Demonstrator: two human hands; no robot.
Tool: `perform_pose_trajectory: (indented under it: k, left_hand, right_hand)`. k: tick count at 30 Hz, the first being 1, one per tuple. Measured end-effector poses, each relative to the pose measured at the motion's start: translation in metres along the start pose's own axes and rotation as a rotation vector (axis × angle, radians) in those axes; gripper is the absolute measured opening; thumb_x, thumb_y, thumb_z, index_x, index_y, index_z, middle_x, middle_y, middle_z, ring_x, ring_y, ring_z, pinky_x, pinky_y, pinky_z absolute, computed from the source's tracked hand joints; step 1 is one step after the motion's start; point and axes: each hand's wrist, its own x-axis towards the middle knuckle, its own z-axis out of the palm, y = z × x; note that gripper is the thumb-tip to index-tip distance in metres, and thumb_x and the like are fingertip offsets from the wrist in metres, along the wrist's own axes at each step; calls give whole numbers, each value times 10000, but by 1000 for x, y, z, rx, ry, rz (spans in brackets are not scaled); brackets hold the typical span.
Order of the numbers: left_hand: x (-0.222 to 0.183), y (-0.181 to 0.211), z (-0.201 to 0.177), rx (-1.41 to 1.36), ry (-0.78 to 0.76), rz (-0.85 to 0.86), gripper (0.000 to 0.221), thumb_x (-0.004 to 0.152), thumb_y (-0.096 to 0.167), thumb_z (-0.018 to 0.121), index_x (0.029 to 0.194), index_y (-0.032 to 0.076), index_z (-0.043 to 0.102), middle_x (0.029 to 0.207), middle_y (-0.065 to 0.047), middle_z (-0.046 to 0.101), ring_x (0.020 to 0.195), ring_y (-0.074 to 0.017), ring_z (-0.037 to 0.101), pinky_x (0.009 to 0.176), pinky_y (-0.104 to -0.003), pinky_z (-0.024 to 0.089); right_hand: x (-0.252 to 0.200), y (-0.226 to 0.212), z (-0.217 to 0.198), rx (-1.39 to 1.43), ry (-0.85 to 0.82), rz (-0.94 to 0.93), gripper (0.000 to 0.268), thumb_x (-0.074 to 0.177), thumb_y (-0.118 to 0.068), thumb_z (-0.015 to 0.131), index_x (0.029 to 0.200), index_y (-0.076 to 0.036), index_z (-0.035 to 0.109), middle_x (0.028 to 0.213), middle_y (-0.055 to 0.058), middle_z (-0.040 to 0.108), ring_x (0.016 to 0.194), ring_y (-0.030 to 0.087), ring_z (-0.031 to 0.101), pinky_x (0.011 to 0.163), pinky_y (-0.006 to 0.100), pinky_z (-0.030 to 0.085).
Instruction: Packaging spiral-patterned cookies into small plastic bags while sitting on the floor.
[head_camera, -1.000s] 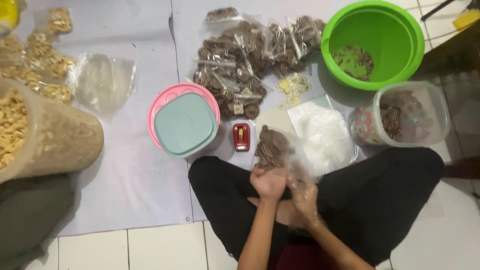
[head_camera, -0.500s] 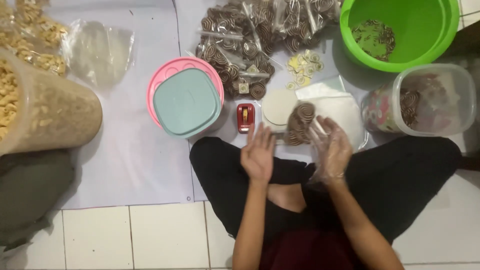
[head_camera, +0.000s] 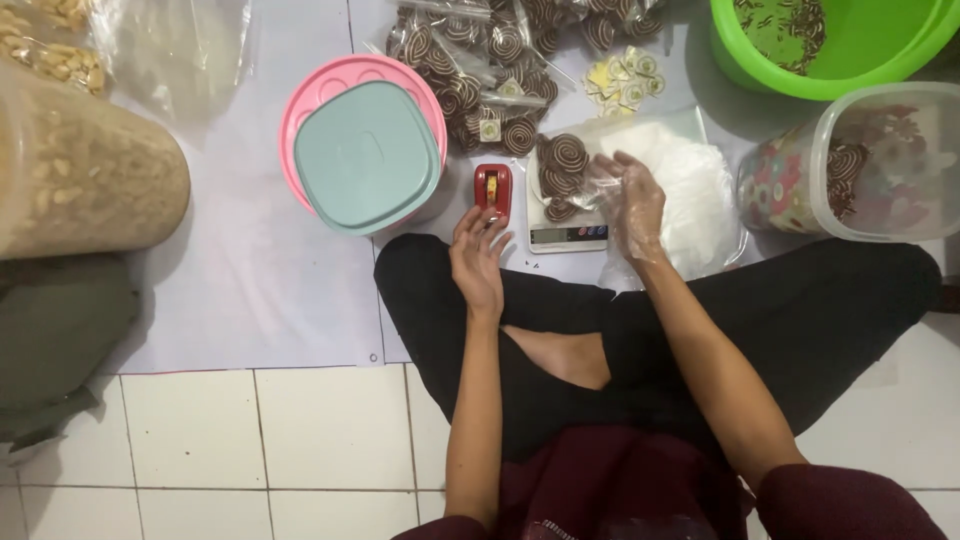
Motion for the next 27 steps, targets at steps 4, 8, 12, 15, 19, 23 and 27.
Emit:
perform_pose_trajectory:
  k: [4,8,12,15,19,23,27]
  left_hand:
    - [3,-1,-4,-117,14,-14,565,1008,474,463,1399,85,583,1306,-170,655,1142,-314,683,950,-430,585]
    - [1,2,-2,-121,-1,31,609,1011,536,452,1391,80,590,1301,-183,659,1133,-327,691,938,-428,594]
    - [-2,12,1,-51,7,66,619,1018,552,433,1405,93,583,1317,-157,656,1153,-285,688,954,-390,582]
    - [-1,15,6,84,-15,116,584,1028,507,445,1421,93,568,1328,-148,657,1163,-263,687,969,-378,565]
    - [4,10,3,153,-19,109,526,1023,450,487,1397,92,573,1281,-130,665,1118,-236,694,960,-358,557]
    - [9,3,-6,26,-2,82,526,1019,454,479,1386,91,575,1254,-127,669,1079,-241,705,950,-364,576]
    - [8,4,-4,28,1,81,514,1017,432,485,1382,83,582,1249,-137,670,1080,-251,706,951,-371,579]
  right_hand:
    - [15,27,-32,-31,-10,-264,499,1078,-193,633,1466,42,425,1349,311,611,1236,374,659,1049,458,576]
    - [22,41,-69,-61,134,-301,696,1011,-69,746,1540,44,308,1317,249,654,1095,186,703,912,234,634]
    - [49,61,-106,-171,249,-319,701,1037,-197,785,1543,-50,322,1361,245,595,1158,253,690,900,349,663]
    - [67,67,-127,-323,402,-372,717,1076,-385,853,1549,-189,350,1428,233,509,1252,353,667,881,523,698]
    - [104,85,-162,-236,531,-423,489,950,-304,802,1366,-174,580,1199,115,718,972,204,756,673,309,658]
    - [103,82,-175,-108,592,-282,350,985,-417,706,1290,-245,687,1272,115,740,997,249,755,703,317,615]
    - [81,55,-146,-87,573,-276,374,966,-433,749,1267,-218,691,1286,122,723,1021,271,786,686,302,658]
